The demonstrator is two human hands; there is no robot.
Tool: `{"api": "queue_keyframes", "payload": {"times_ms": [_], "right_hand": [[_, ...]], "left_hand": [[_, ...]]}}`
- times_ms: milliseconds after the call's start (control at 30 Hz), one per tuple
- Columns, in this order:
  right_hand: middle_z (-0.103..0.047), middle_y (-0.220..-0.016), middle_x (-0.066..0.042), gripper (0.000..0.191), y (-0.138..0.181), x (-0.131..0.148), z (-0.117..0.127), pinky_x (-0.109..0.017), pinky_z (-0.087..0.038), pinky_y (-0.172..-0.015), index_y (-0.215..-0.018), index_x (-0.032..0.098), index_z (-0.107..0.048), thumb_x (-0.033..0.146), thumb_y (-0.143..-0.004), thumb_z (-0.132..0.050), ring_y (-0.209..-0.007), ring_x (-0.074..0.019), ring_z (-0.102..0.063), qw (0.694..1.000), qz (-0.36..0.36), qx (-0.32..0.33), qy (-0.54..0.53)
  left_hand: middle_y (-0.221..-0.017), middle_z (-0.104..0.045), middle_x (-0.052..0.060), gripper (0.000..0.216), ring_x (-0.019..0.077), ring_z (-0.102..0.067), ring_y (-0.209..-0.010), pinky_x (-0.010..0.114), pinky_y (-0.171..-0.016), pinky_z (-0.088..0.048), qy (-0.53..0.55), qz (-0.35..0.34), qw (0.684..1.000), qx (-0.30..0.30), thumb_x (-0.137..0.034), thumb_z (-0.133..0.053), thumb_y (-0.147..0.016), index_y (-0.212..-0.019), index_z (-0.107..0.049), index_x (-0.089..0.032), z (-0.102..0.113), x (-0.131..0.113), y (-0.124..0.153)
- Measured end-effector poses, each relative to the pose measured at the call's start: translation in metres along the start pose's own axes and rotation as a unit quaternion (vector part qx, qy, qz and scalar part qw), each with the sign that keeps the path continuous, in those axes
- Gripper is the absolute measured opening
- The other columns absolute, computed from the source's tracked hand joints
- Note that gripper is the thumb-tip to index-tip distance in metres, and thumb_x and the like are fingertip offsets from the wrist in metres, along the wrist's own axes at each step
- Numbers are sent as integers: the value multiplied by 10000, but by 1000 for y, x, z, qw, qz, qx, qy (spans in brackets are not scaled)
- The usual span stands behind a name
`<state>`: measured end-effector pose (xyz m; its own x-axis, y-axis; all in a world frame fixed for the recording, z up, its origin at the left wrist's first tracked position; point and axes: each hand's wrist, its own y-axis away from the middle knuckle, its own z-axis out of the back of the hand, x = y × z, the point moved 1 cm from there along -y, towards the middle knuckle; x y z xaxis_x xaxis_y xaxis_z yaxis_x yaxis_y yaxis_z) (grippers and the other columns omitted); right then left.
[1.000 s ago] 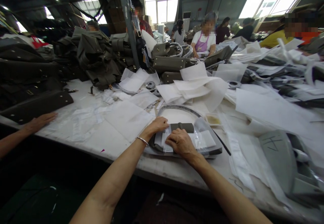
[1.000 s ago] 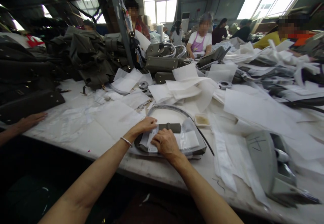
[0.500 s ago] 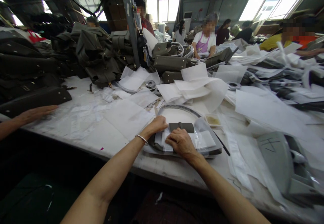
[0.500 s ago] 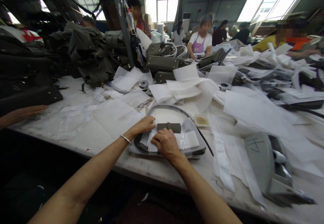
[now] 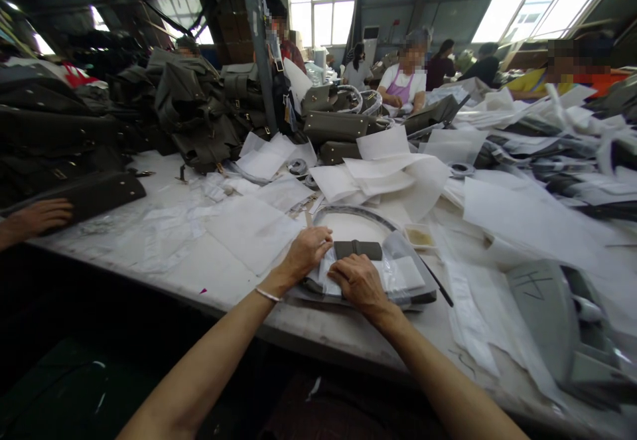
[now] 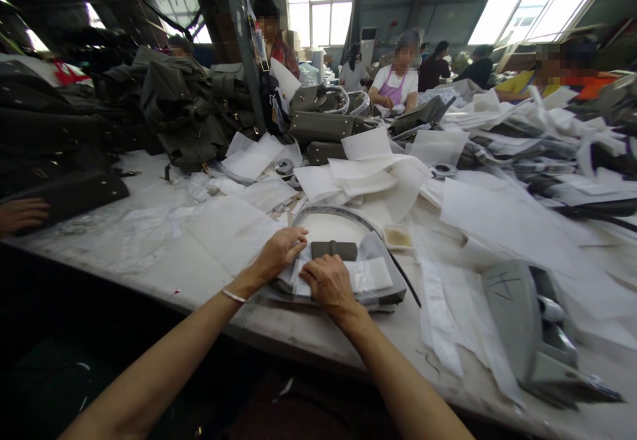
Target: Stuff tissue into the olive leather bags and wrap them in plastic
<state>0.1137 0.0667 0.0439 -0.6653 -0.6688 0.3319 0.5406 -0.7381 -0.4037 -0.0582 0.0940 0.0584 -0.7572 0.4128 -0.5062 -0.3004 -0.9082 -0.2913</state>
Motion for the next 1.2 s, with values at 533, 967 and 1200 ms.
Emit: {"api": "queue_keyframes", "payload": {"times_ms": [533, 967, 1200], "right_hand": [[-624, -678, -22, 233, 7, 5, 7, -310, -321, -674, -780, 192, -625, 234, -977, -508, -669, -172, -542, 995, 58, -78, -5], [-597, -677, -24, 237, 81, 55, 27, -261, -378, -575, -861, 210, -572, 124, -959, -373, -602, -150, -518, 973, 109, 80, -187], [-578, -646, -19, 235, 91, 61, 23, -267, -337, -558, -799, 214, -526, 116, -942, -367, -580, -154, -502, 973, 122, 99, -171]], "left_hand": [[-1197, -668, 124, 386, 215, -607, -1179, 480, -1083, -440, -21, -167, 976, -139, -180, -517, -955, -1334, -452, -149, -31, -14, 108], [-1196, -698, 47, 300, 167, -574, -1214, 409, -1128, -376, -46, -167, 973, -154, -122, -411, -977, -1176, -621, -202, -37, -17, 111], [-1211, -691, 38, 309, 173, -576, -1204, 400, -1111, -386, -81, -164, 972, -150, -124, -417, -974, -1165, -643, -213, -39, -16, 109]]}}
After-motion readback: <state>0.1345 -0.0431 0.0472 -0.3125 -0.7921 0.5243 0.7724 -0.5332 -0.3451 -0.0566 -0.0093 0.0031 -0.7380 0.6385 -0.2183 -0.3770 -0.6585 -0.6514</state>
